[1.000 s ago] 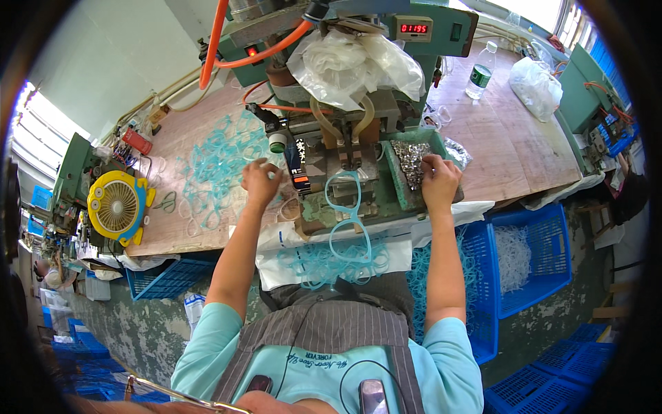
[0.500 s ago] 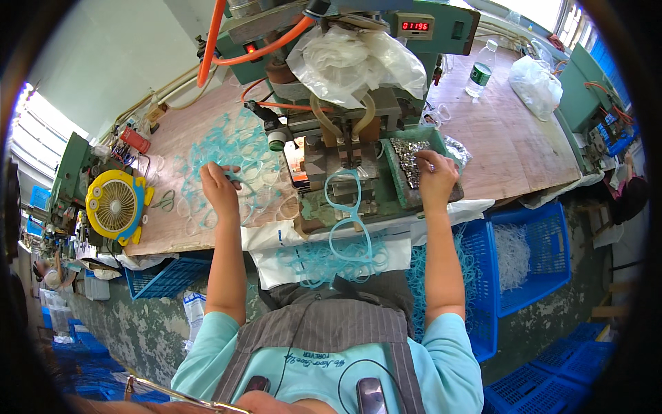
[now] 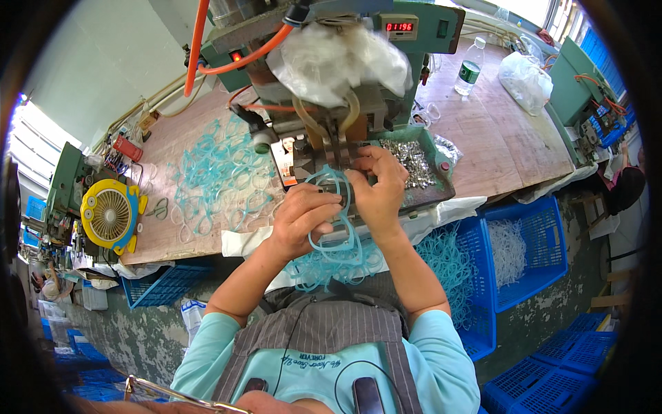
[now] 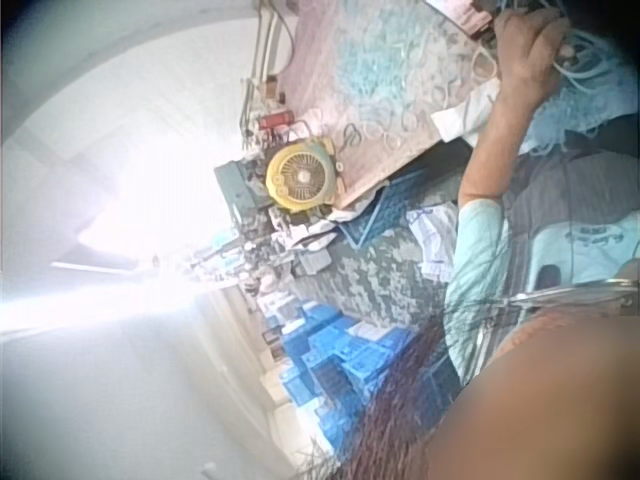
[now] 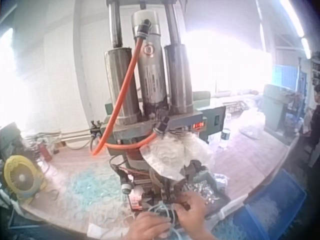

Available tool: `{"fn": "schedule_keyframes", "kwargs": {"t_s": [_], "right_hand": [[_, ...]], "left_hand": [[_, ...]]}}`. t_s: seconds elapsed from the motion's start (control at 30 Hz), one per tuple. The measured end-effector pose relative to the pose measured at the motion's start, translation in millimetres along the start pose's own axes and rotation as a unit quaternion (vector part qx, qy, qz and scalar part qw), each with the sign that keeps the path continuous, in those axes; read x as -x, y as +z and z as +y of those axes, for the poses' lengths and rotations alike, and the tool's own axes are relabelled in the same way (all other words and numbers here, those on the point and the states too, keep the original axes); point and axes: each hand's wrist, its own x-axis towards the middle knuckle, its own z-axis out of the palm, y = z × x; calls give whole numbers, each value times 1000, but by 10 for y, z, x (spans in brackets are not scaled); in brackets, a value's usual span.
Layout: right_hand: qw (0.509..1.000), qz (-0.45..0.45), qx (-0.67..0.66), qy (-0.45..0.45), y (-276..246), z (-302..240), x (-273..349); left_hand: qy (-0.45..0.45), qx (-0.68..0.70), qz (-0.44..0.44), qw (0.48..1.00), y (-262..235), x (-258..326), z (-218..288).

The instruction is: The person repeatedly picks light-blue plastic loops and small metal components from a tray, places them into a press machine, and removes the assembled parts. The process is repeated continuously with the finished items accumulating on the work surface.

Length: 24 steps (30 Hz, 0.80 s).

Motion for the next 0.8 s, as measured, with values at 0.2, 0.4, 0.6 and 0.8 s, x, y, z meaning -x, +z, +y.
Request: {"fn": "schedule_keyframes", "kwargs": {"t_s": [0.2, 0.4, 0.6, 0.8], "right_hand": [[994, 21, -103, 43, 173, -90, -12], [996, 7, -85, 21, 136, 23, -14], [925, 84, 369, -14, -501, 960, -478], [871, -26, 460, -172, -688, 1457, -319]], "left_hand": [[34, 0, -12, 999, -24, 45, 86], [52, 19, 3, 998, -4, 8, 74], [19, 48, -68, 996, 64, 32, -35], [9, 51, -67, 996, 92, 64, -43]]}}
